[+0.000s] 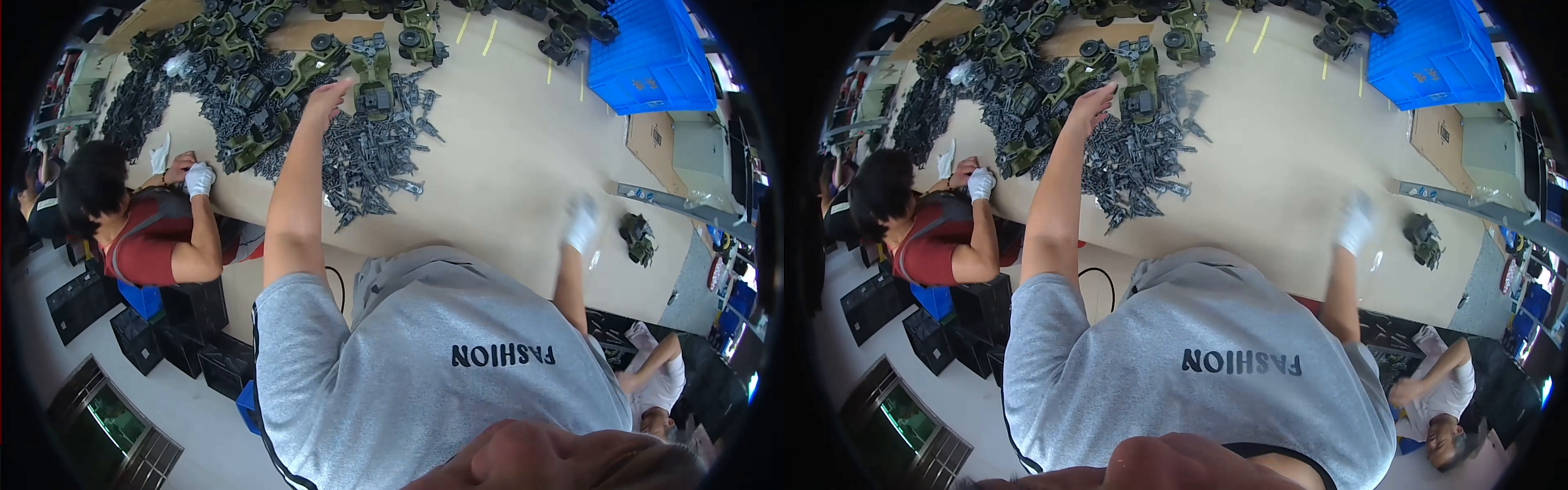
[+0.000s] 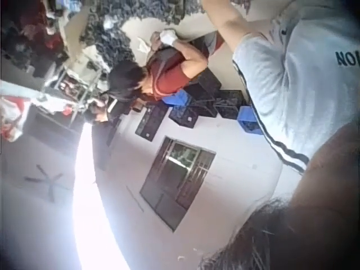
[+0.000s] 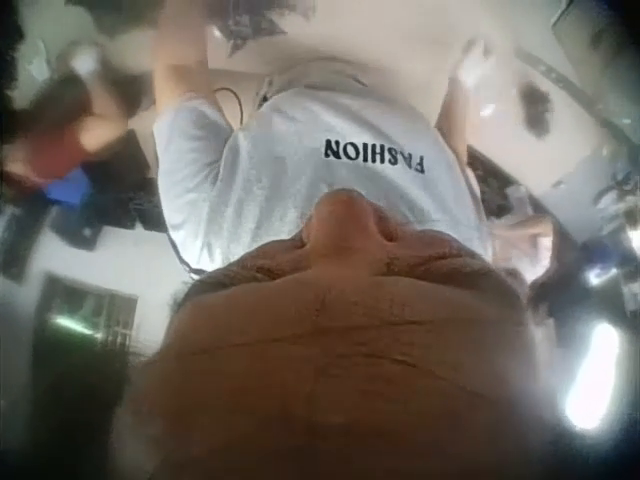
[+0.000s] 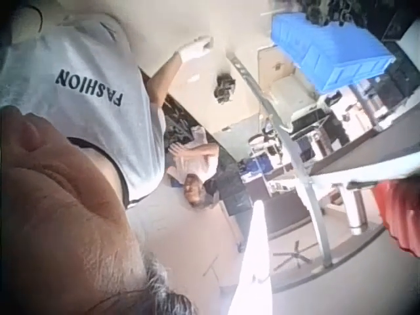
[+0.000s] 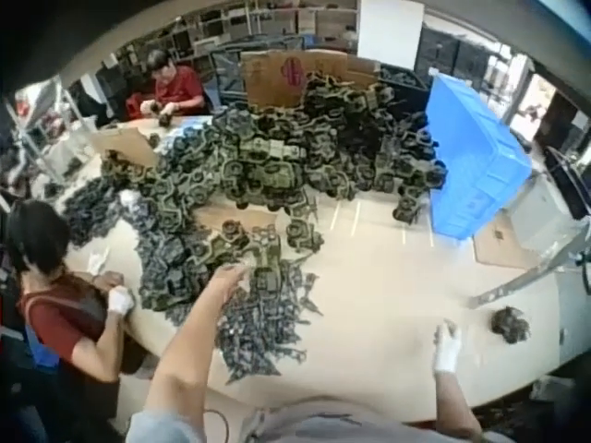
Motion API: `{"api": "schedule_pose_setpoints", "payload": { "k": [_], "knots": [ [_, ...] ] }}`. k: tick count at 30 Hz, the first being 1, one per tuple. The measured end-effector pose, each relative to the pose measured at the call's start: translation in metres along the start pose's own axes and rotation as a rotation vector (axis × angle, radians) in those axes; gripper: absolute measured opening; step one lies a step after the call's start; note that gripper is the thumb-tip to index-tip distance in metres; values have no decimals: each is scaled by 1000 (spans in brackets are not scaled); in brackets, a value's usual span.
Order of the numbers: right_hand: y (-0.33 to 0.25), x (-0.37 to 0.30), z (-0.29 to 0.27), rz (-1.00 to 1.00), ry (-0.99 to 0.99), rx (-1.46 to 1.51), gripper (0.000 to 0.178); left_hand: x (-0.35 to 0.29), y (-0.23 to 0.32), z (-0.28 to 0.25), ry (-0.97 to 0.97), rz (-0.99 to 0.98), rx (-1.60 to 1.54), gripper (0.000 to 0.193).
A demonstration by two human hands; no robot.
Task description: The person assembles small olive green toy tanks from tank parts by hand at a workstation, then inspects the completed models.
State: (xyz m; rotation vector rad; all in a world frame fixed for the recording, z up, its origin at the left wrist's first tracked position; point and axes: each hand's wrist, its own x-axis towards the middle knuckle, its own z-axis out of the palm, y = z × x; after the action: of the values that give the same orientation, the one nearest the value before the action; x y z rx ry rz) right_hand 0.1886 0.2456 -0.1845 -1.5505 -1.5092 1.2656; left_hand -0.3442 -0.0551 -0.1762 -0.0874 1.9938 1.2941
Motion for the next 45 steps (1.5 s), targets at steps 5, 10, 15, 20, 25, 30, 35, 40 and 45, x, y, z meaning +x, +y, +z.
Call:
{"api": "schedule_pose_setpoints", "payload": {
  "k": [5,10,15,20,25,30,35,40,45],
  "knots": [
    [-97,-73,246,-876,-820,-871,34,23,28,41,-138,-116,2,68],
    [-72,-45,280,-998,-943,-1099,32,18,37,47,-259,-76,-75,52],
    [-91,-50,209,-655,-834,-457,21,26,-1,44,-186,101,-383,28],
    [-138,-95,99,-111,-1003,-227,14,4,-18,61,3,47,-408,17],
    [-145,-129,22,275,-803,325,19,-58,4,86,-306,7,-812,31],
    [-173,-150,11,312,-755,577,23,-202,25,127,-522,193,-940,44],
    [-212,-188,2,-377,-707,168,45,-288,-7,156,-737,220,-890,37],
    [-213,-196,-11,-97,-884,153,56,-333,-22,159,-664,265,-887,39],
    [-206,-207,-15,-60,-924,111,63,-347,-26,157,-546,321,-905,34]
  ]
}}
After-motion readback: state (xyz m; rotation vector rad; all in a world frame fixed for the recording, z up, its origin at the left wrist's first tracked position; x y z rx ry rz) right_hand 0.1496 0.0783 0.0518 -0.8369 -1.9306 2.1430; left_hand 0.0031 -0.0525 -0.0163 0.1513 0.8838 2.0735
